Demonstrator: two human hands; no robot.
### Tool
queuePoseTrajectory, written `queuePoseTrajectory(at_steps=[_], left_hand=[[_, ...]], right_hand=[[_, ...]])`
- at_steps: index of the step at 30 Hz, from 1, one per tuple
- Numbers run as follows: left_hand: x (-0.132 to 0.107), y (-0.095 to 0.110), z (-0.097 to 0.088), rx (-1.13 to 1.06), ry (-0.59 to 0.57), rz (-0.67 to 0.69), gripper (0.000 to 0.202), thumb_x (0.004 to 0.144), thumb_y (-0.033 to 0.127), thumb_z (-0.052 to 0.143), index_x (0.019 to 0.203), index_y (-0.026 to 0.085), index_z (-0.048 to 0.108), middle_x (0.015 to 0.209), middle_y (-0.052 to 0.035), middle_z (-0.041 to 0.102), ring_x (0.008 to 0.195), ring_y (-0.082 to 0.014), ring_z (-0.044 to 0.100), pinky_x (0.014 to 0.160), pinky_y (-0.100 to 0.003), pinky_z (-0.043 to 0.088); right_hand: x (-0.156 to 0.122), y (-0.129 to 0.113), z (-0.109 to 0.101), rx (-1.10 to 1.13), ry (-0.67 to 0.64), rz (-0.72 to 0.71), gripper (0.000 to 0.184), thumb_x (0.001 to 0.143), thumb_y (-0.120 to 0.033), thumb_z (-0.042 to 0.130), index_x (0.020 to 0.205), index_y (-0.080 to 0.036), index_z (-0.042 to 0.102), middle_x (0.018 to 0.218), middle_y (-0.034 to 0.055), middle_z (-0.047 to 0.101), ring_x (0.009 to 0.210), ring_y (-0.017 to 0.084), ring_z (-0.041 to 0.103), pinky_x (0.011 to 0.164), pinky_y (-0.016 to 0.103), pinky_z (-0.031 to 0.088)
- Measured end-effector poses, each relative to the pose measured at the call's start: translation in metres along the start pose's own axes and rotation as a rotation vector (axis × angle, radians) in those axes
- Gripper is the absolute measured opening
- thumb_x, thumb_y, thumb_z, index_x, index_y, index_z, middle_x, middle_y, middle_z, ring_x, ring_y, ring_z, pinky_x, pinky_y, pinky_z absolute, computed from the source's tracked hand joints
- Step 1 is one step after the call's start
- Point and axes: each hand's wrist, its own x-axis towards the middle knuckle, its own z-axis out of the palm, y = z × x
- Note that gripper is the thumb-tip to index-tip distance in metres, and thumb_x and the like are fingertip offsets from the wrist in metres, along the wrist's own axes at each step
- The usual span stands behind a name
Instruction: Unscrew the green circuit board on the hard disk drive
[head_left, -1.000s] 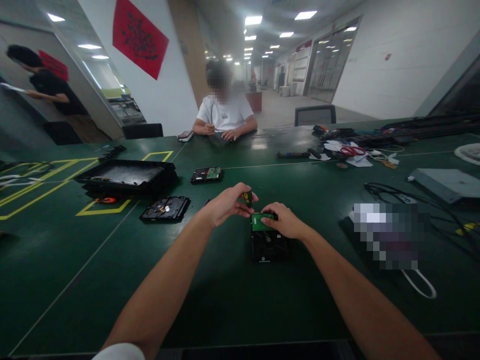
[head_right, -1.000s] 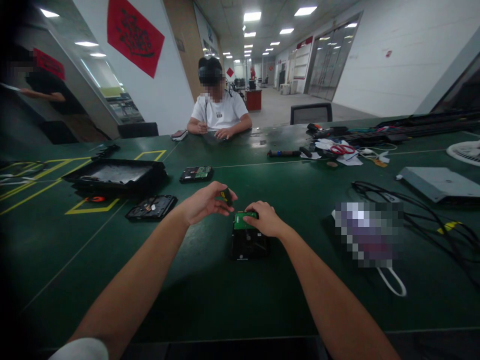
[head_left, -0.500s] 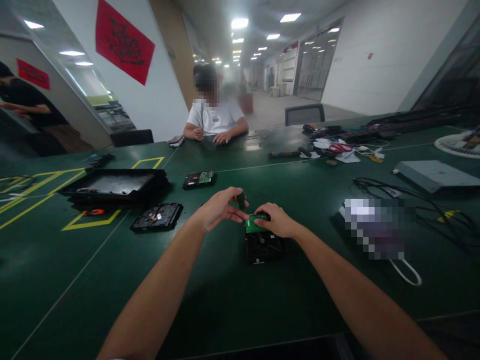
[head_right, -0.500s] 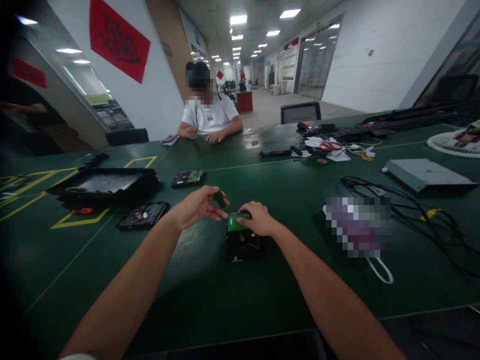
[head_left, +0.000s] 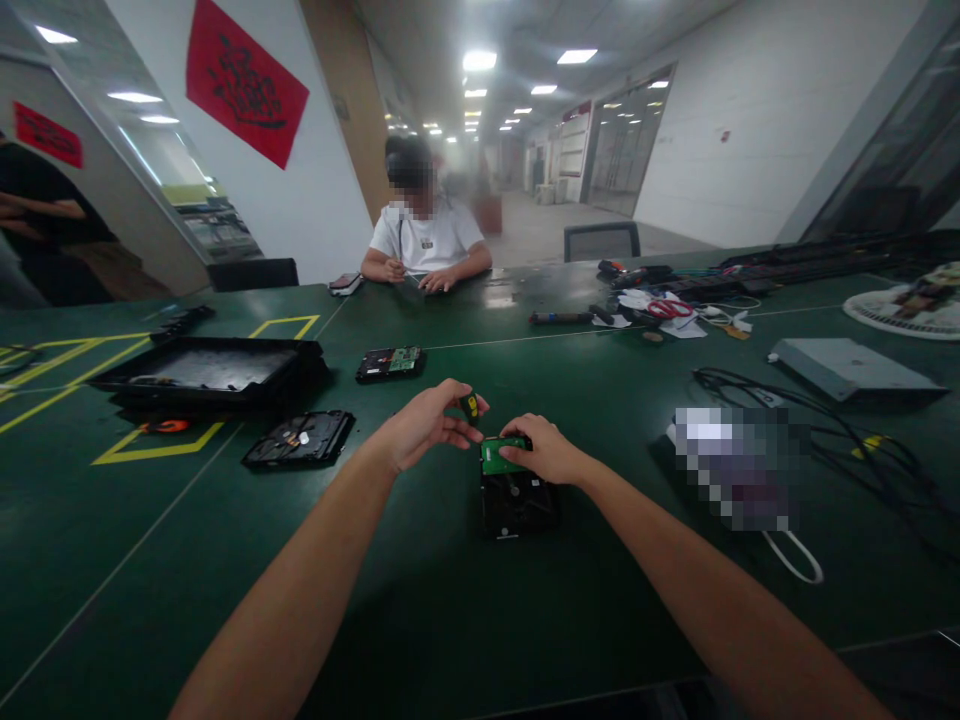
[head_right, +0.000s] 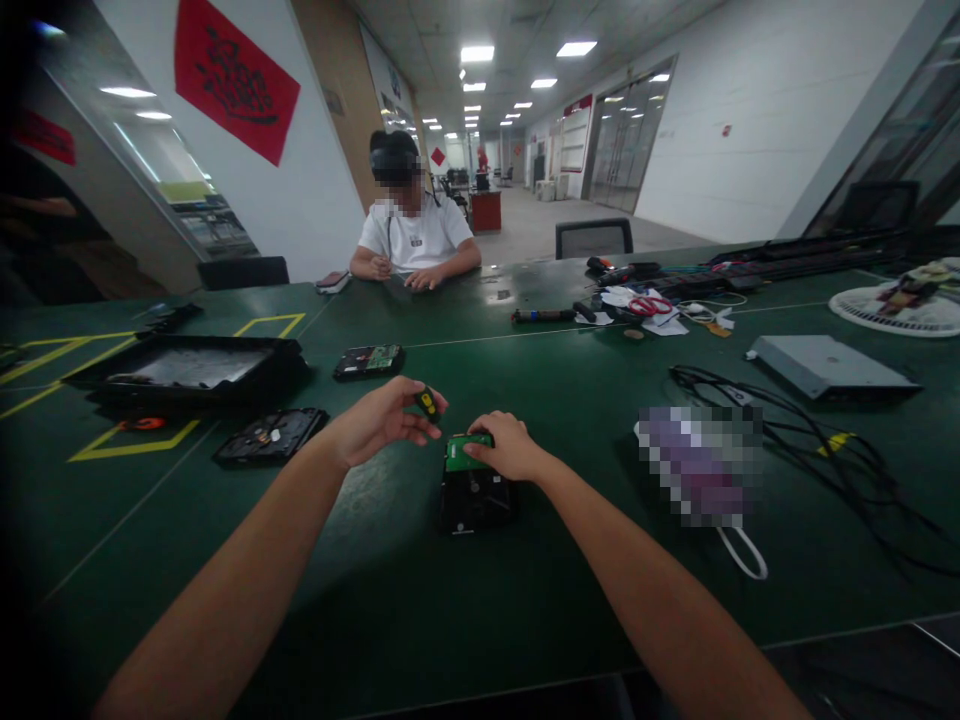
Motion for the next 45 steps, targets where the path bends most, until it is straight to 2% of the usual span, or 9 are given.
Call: queuePoseTrajectory(at_steps=[10,32,40,45], left_hand=[[0.003,-0.001,-0.002,-0.013,0.011,0.008,0.044,0.096,0.053,0.057,0.108,0.014,0.073,0.116,-0.0128,0.07,0.077,-0.0217,0.075,0.065,-0.032,0.054],[0.004,0.001,-0.002,-0.012,0.011,0.069,0.038,0.099,0.049,0.058,0.109,0.014,0.071,0.113,-0.0134,0.073,0.079,-0.0228,0.078,0.068,-0.032,0.058],[0.004,0.0,0.001,-0.028,0.072,0.141,0.026,0.098,0.041,0.057,0.104,0.016,0.063,0.11,-0.014,0.077,0.065,-0.0165,0.07,0.053,-0.027,0.047],[0.002,0.002,0.001,0.055,0.063,0.175,0.027,0.097,0.038,0.056,0.098,0.015,0.07,0.101,-0.0104,0.073,0.062,-0.0131,0.062,0.053,-0.026,0.042]], right_hand=[[0.001,0.007,0.006,0.026,0.034,-0.02,0.023,0.102,-0.039,0.069,0.121,-0.026,0.071,0.121,0.0092,0.069,0.114,0.029,0.06,0.096,0.045,0.043],[0.0,0.01,0.007,0.088,0.063,-0.038,0.024,0.101,-0.04,0.07,0.121,-0.027,0.072,0.123,0.0092,0.07,0.116,0.03,0.061,0.097,0.047,0.044],[0.001,0.011,0.008,0.096,0.061,-0.041,0.024,0.101,-0.041,0.069,0.122,-0.028,0.071,0.123,0.0078,0.07,0.116,0.029,0.061,0.099,0.047,0.044],[0.001,0.012,0.009,0.095,0.057,-0.046,0.024,0.101,-0.04,0.07,0.122,-0.028,0.072,0.124,0.0081,0.07,0.117,0.029,0.061,0.099,0.048,0.044]])
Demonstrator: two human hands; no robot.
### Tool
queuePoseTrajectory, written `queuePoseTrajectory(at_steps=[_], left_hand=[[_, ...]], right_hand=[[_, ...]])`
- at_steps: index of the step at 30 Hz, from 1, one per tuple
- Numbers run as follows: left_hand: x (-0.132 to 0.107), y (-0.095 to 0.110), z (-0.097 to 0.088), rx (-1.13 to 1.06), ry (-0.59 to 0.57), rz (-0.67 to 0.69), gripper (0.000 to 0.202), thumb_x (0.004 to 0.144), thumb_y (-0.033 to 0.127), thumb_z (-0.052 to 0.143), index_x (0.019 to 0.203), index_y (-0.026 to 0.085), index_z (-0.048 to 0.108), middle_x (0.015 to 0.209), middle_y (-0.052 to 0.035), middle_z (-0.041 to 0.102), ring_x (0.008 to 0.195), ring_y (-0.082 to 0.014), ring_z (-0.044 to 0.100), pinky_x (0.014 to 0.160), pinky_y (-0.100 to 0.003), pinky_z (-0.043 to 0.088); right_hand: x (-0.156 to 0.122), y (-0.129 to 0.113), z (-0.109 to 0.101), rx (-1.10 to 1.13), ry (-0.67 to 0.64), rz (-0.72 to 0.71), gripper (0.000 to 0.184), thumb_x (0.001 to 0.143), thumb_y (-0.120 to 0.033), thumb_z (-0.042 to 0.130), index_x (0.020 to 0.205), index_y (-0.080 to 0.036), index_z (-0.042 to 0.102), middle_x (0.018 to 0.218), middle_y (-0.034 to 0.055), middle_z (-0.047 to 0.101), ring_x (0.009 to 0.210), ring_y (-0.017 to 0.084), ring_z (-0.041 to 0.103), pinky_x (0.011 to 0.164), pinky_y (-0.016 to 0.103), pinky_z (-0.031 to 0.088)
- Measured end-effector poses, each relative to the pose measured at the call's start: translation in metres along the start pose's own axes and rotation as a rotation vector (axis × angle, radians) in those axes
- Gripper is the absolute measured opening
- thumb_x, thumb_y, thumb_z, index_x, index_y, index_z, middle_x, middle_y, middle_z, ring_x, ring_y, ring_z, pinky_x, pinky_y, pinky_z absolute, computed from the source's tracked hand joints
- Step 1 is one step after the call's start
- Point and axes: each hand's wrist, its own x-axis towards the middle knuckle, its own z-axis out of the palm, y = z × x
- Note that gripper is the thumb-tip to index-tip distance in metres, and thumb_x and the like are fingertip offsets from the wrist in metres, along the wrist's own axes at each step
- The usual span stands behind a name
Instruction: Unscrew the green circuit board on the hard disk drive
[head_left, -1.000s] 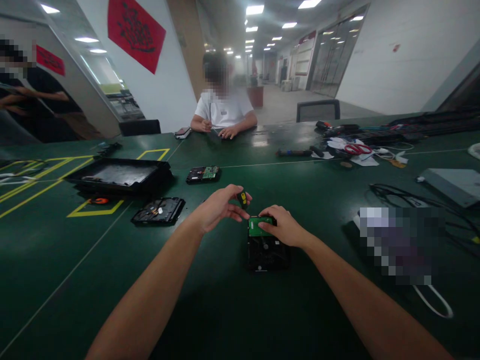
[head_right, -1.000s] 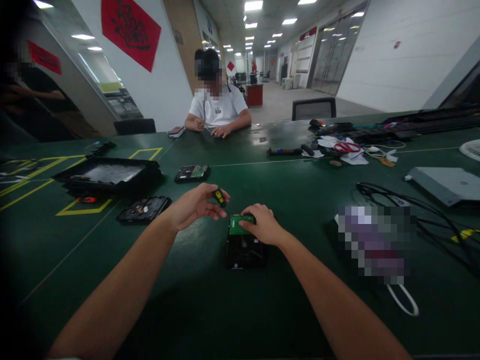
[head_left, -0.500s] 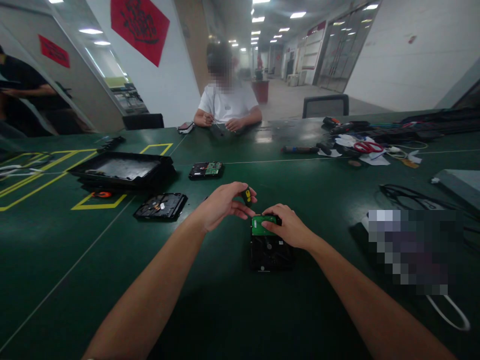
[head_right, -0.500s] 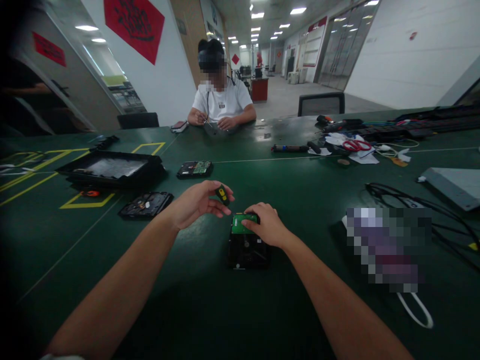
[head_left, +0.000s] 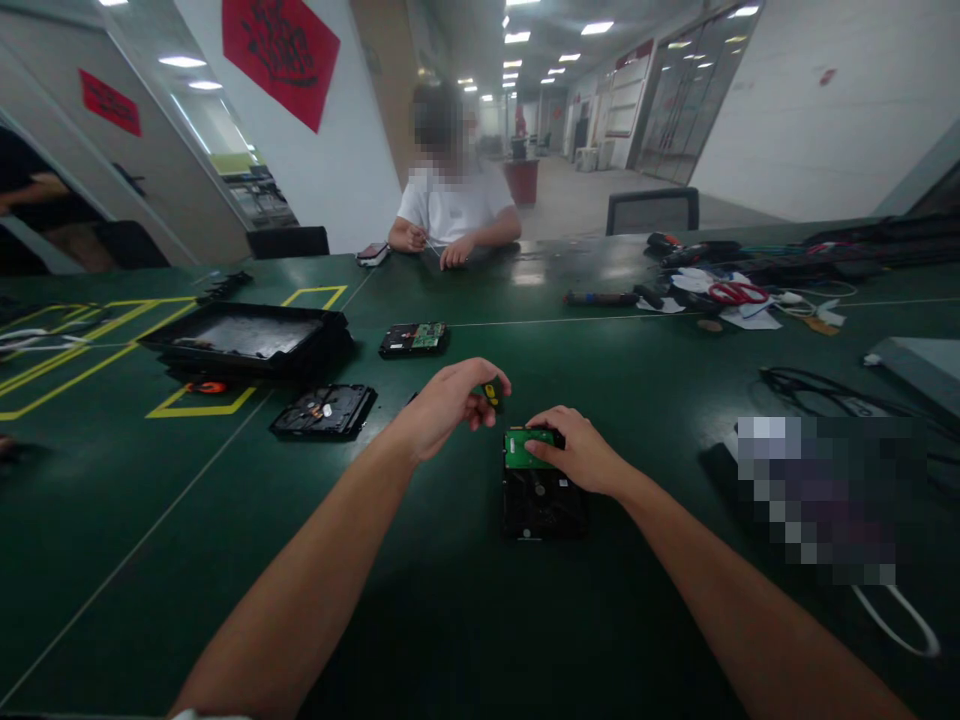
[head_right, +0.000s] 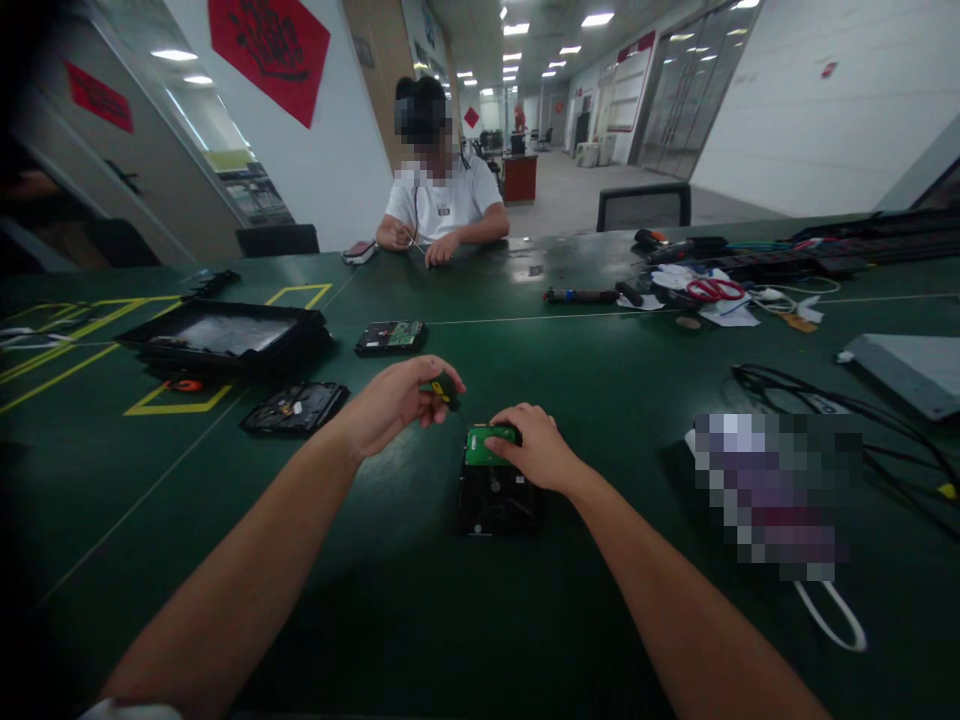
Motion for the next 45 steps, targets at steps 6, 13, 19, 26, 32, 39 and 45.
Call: queuePoseTrajectory(at_steps=[6,13,19,26,32,39,45], left_hand=[[-0.003,0.0043,0.0023,0.029,-0.062,-0.022,0.031,0.097,0.038,0.053,0.102,0.015,0.073,0.099,-0.0095,0.071,0.057,-0.0119,0.058,0.048,-0.026,0.038],[-0.0033,0.002,0.0038,-0.071,-0.055,-0.055,0.025,0.098,0.042,0.056,0.105,0.019,0.061,0.107,-0.0108,0.075,0.063,-0.0178,0.07,0.053,-0.029,0.048],[-0.002,0.0015,-0.0008,0.019,-0.046,-0.02,0.03,0.096,0.043,0.056,0.096,0.017,0.07,0.093,-0.0073,0.07,0.063,-0.0149,0.064,0.054,-0.027,0.043],[-0.0044,0.0044,0.0017,0.004,-0.053,-0.043,0.03,0.096,0.043,0.058,0.105,0.017,0.07,0.104,-0.0092,0.071,0.06,-0.0138,0.064,0.05,-0.027,0.043],[-0.0059,0.0047,0.0041,-0.062,-0.052,-0.087,0.025,0.096,0.043,0.059,0.104,0.019,0.061,0.11,-0.01,0.074,0.059,-0.0167,0.07,0.048,-0.027,0.049],[-0.0059,0.0063,0.0007,-0.036,-0.069,-0.087,0.026,0.095,0.041,0.061,0.1,0.017,0.068,0.105,-0.0083,0.069,0.072,-0.0191,0.075,0.061,-0.029,0.056],[-0.0075,0.0082,0.0005,-0.029,-0.078,-0.105,0.029,0.094,0.042,0.061,0.102,0.016,0.071,0.106,-0.0115,0.071,0.068,-0.0199,0.075,0.057,-0.029,0.056]], right_hand=[[-0.0002,0.0006,0.001,-0.01,0.006,0.0,0.025,0.102,-0.041,0.069,0.123,-0.028,0.071,0.123,0.0079,0.07,0.117,0.029,0.061,0.099,0.048,0.043],[-0.0004,-0.0025,-0.0011,-0.009,-0.001,0.01,0.027,0.101,-0.041,0.069,0.124,-0.027,0.072,0.125,0.0089,0.07,0.118,0.03,0.061,0.099,0.048,0.043],[-0.001,-0.0027,-0.0024,-0.005,-0.016,0.011,0.027,0.102,-0.043,0.068,0.124,-0.028,0.071,0.125,0.009,0.069,0.117,0.03,0.061,0.099,0.049,0.044],[-0.0004,-0.0024,-0.0014,-0.01,-0.002,-0.003,0.026,0.101,-0.04,0.069,0.123,-0.026,0.072,0.125,0.0094,0.069,0.117,0.029,0.061,0.1,0.048,0.044],[0.0004,-0.0029,-0.0008,-0.018,0.002,-0.008,0.026,0.101,-0.038,0.07,0.123,-0.025,0.072,0.124,0.01,0.07,0.117,0.029,0.061,0.099,0.046,0.045],[-0.0002,-0.0026,-0.0015,-0.018,-0.002,-0.003,0.026,0.101,-0.04,0.069,0.123,-0.027,0.072,0.124,0.0097,0.07,0.117,0.03,0.061,0.099,0.048,0.045],[-0.0003,-0.0006,-0.0006,-0.012,0.002,-0.007,0.027,0.102,-0.041,0.068,0.124,-0.026,0.072,0.126,0.0099,0.069,0.118,0.03,0.061,0.1,0.049,0.045]])
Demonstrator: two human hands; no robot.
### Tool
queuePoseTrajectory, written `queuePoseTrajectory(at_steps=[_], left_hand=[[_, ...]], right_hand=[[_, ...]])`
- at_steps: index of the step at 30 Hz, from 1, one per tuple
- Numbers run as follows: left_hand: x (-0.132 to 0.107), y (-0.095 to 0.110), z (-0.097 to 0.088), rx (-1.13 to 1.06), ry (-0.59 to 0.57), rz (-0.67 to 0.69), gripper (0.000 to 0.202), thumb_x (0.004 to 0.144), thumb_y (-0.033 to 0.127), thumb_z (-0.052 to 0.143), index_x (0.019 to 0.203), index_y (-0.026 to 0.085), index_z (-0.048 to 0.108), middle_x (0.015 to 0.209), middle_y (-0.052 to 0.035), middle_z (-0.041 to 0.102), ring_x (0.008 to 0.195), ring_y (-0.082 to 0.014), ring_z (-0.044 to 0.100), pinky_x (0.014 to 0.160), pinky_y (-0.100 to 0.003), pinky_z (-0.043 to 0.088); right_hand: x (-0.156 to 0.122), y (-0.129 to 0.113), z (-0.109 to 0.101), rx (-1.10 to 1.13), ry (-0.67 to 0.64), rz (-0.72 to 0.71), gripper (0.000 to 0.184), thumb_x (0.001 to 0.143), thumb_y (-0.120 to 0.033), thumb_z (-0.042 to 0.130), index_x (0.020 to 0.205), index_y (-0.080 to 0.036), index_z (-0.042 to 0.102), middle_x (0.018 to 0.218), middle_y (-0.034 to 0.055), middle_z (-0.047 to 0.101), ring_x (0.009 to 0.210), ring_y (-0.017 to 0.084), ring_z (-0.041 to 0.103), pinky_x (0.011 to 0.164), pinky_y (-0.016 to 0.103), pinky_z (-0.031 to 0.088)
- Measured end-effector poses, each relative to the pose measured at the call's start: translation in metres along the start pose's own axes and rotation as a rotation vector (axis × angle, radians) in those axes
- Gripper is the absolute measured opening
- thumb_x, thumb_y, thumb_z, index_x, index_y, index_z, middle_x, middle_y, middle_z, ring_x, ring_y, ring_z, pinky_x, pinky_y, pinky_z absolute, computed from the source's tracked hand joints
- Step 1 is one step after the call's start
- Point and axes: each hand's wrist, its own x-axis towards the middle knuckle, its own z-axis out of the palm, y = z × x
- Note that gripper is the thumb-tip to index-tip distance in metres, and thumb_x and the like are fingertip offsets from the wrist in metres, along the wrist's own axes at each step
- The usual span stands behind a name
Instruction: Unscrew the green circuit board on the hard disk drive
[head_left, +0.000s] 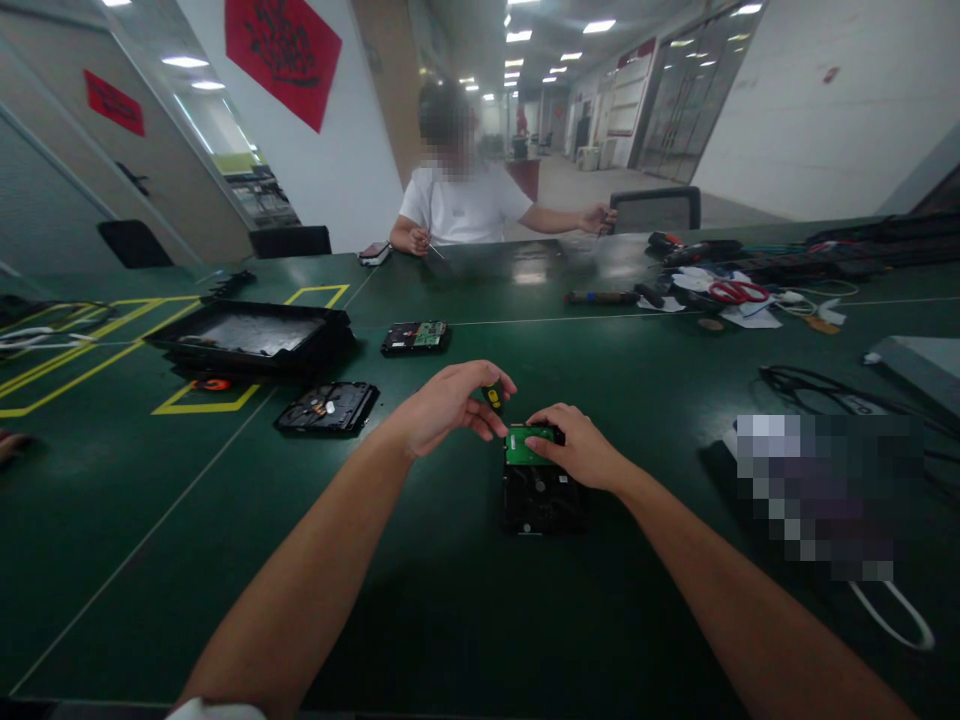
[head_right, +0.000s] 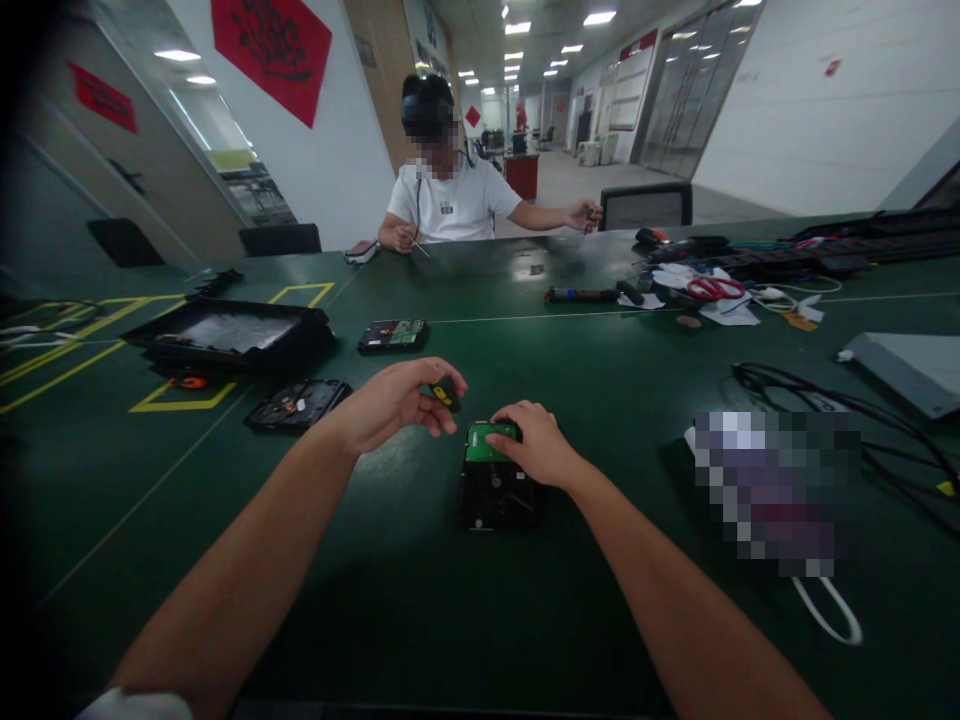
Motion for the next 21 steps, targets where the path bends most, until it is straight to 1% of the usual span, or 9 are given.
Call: queuePoseTrajectory(at_steps=[3,6,9,12,14,17,21], left_hand=[[-0.0001,-0.0007,0.001,-0.047,0.035,0.003,0.03,0.094,0.043,0.063,0.109,0.017,0.067,0.105,-0.0123,0.074,0.07,-0.0226,0.078,0.059,-0.032,0.059],[0.0008,-0.0016,0.0017,-0.065,0.054,0.01,0.028,0.095,0.043,0.065,0.106,0.017,0.064,0.107,-0.0136,0.076,0.073,-0.0242,0.079,0.063,-0.034,0.062],[0.0017,-0.0019,0.002,-0.034,0.034,0.027,0.029,0.096,0.044,0.065,0.101,0.016,0.067,0.111,-0.0135,0.075,0.076,-0.0229,0.079,0.064,-0.031,0.06],[0.0019,-0.0021,0.0019,0.01,0.03,0.054,0.03,0.097,0.043,0.064,0.101,0.015,0.071,0.106,-0.0107,0.072,0.073,-0.0182,0.075,0.061,-0.027,0.054],[0.0021,-0.0022,0.0016,0.024,0.027,0.067,0.032,0.097,0.044,0.064,0.103,0.014,0.073,0.105,-0.0102,0.071,0.072,-0.0163,0.073,0.06,-0.026,0.053],[0.0021,-0.0025,0.0012,0.018,0.009,0.067,0.034,0.096,0.047,0.067,0.108,0.015,0.073,0.108,-0.0112,0.072,0.073,-0.0174,0.075,0.06,-0.026,0.054],[0.0017,-0.0031,0.0016,-0.034,0.017,0.049,0.038,0.094,0.05,0.072,0.113,0.017,0.068,0.112,-0.0127,0.075,0.072,-0.0198,0.077,0.059,-0.028,0.057]], right_hand=[[-0.0002,-0.0009,-0.0012,0.001,-0.009,0.002,0.027,0.101,-0.041,0.068,0.124,-0.026,0.072,0.126,0.01,0.069,0.118,0.03,0.06,0.099,0.048,0.045],[-0.0001,-0.0017,-0.0021,0.003,-0.015,0.008,0.027,0.101,-0.042,0.068,0.123,-0.026,0.072,0.126,0.0096,0.069,0.118,0.03,0.06,0.099,0.047,0.045],[0.0003,-0.001,-0.0014,-0.002,-0.015,0.007,0.028,0.101,-0.043,0.068,0.124,-0.026,0.072,0.126,0.0097,0.069,0.118,0.03,0.06,0.098,0.047,0.045],[0.0005,0.0001,-0.0001,-0.006,-0.009,0.003,0.027,0.101,-0.042,0.069,0.123,-0.027,0.072,0.125,0.0094,0.069,0.118,0.03,0.06,0.099,0.048,0.044],[0.0005,0.0003,0.0002,-0.003,-0.003,0.001,0.026,0.101,-0.041,0.068,0.123,-0.027,0.072,0.125,0.0092,0.07,0.118,0.03,0.06,0.1,0.048,0.044],[0.0002,-0.0001,-0.0003,-0.001,-0.003,0.006,0.027,0.101,-0.042,0.068,0.124,-0.027,0.072,0.127,0.0093,0.07,0.119,0.03,0.06,0.101,0.049,0.044],[-0.0003,-0.0013,-0.001,-0.002,-0.004,0.002,0.027,0.1,-0.043,0.069,0.122,-0.027,0.072,0.125,0.0087,0.07,0.119,0.03,0.061,0.1,0.049,0.045]])
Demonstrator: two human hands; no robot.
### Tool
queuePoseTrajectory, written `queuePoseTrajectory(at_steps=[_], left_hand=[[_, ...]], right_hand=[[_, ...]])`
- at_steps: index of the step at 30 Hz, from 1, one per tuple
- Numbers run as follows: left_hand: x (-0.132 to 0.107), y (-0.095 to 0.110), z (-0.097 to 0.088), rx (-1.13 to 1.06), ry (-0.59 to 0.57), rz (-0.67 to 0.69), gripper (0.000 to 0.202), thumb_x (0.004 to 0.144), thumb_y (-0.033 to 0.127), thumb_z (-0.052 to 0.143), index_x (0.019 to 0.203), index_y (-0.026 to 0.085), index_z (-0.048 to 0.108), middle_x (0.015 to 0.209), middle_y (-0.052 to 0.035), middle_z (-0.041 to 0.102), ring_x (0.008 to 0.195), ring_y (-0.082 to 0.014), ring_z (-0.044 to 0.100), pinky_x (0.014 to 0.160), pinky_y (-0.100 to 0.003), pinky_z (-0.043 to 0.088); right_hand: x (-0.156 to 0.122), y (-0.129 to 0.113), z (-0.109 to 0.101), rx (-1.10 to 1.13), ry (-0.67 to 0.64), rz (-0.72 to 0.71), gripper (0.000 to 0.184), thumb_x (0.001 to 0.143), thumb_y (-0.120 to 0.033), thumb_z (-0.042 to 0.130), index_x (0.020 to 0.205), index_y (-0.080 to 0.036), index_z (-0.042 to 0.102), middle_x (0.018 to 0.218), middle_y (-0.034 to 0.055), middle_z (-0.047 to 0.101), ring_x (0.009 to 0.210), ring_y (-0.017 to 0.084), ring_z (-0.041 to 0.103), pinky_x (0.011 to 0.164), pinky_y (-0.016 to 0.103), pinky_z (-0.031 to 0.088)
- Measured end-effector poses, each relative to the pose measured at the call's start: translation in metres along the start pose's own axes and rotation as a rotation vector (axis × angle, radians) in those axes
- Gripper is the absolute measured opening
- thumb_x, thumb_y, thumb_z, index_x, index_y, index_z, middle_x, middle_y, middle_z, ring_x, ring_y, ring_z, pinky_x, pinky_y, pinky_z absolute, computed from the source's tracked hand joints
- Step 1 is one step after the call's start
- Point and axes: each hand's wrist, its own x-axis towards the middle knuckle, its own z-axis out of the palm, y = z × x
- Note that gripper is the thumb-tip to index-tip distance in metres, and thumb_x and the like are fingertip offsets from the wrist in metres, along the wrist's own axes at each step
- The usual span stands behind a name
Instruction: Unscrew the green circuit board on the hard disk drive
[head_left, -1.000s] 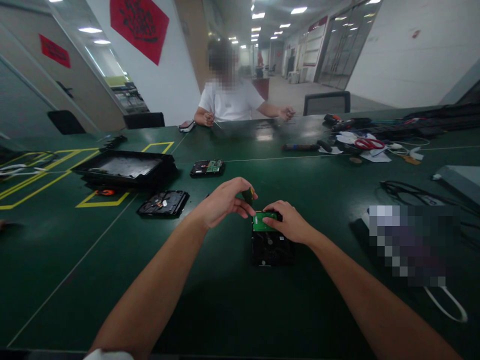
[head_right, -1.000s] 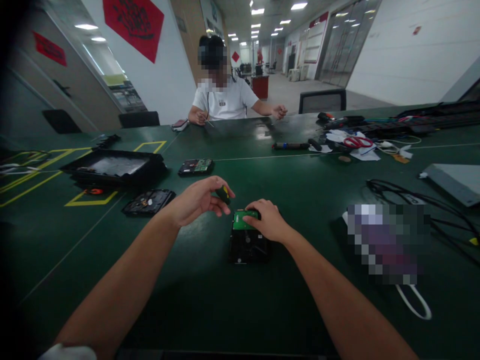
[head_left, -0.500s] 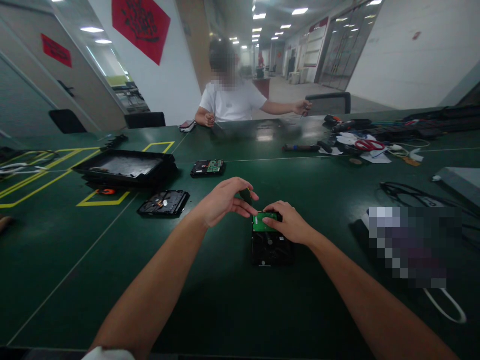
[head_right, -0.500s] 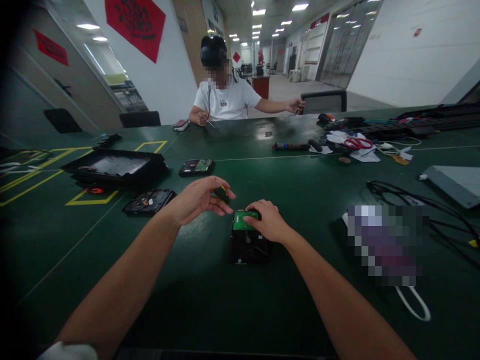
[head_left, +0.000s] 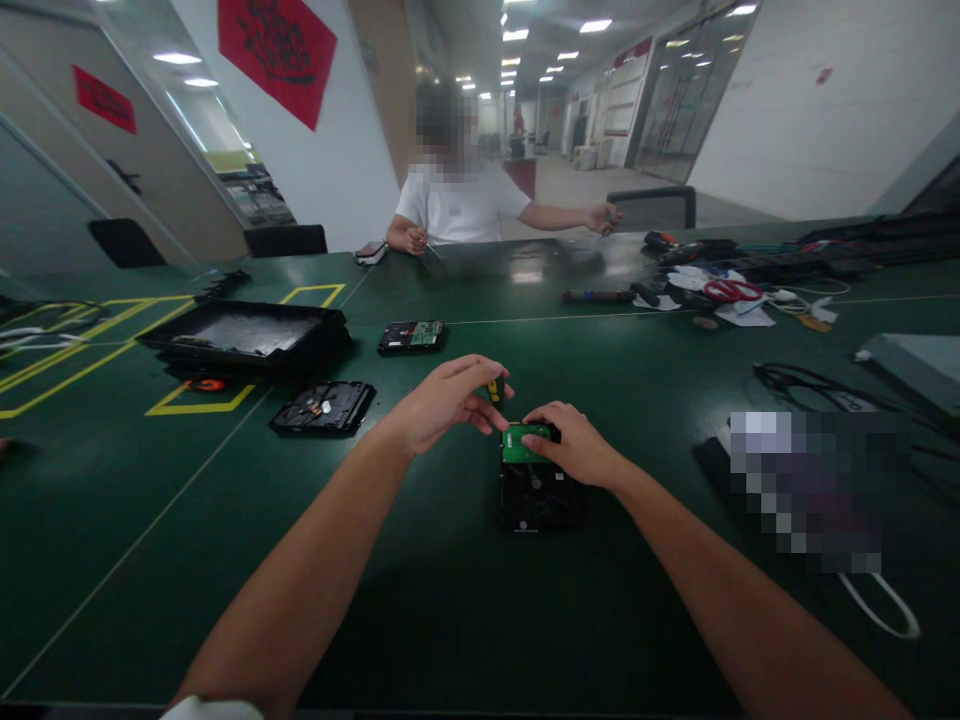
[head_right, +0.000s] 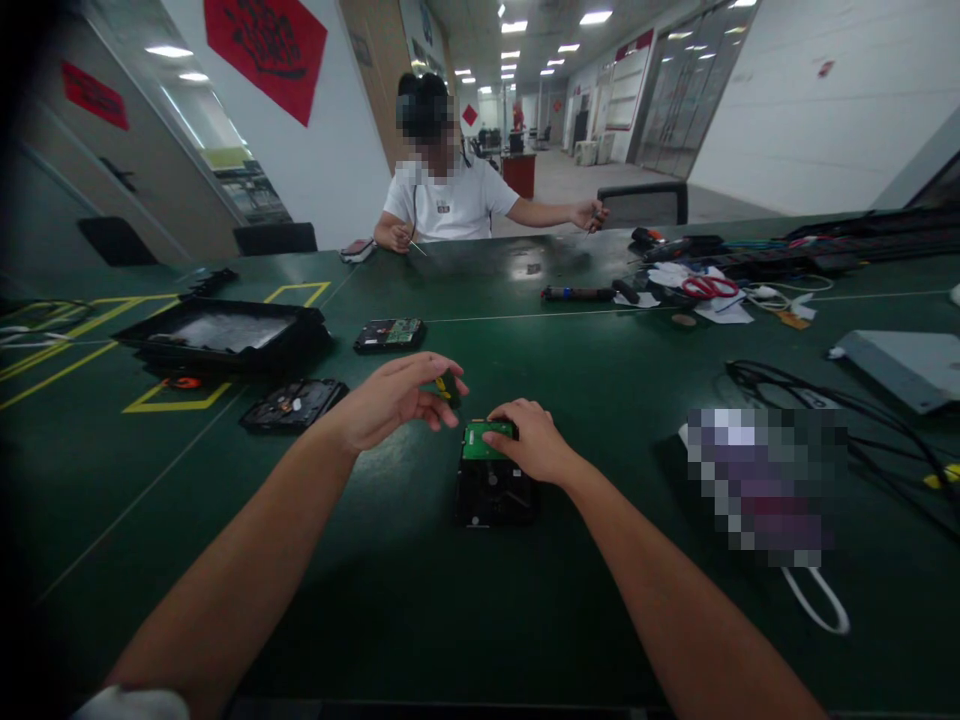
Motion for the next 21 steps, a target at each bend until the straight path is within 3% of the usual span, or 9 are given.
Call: queuePoseTrajectory(at_steps=[6,10,21], left_hand=[[-0.0003,-0.0001,0.0008,-0.028,-0.035,-0.009,0.031,0.094,0.046,0.072,0.106,0.017,0.066,0.117,-0.0138,0.076,0.074,-0.0208,0.078,0.062,-0.03,0.059],[-0.0005,0.0014,0.0004,0.002,-0.024,-0.016,0.028,0.094,0.042,0.069,0.103,0.016,0.072,0.106,-0.0098,0.074,0.07,-0.0169,0.074,0.059,-0.027,0.055],[0.0006,-0.0017,-0.0018,0.031,0.0,-0.004,0.033,0.098,0.045,0.066,0.112,0.016,0.074,0.104,-0.0073,0.067,0.069,-0.0165,0.073,0.055,-0.026,0.054]], right_hand=[[-0.0012,-0.0021,0.0001,-0.006,0.009,0.003,0.028,0.101,-0.041,0.069,0.124,-0.025,0.072,0.125,0.0102,0.07,0.118,0.03,0.061,0.099,0.048,0.045],[-0.0014,-0.0038,-0.0009,-0.015,0.004,0.019,0.027,0.101,-0.04,0.07,0.124,-0.025,0.072,0.125,0.0101,0.07,0.118,0.03,0.06,0.099,0.047,0.044],[-0.0015,-0.0039,-0.0007,-0.023,0.003,0.023,0.025,0.101,-0.038,0.071,0.123,-0.025,0.073,0.122,0.0095,0.069,0.115,0.028,0.06,0.097,0.044,0.043]])
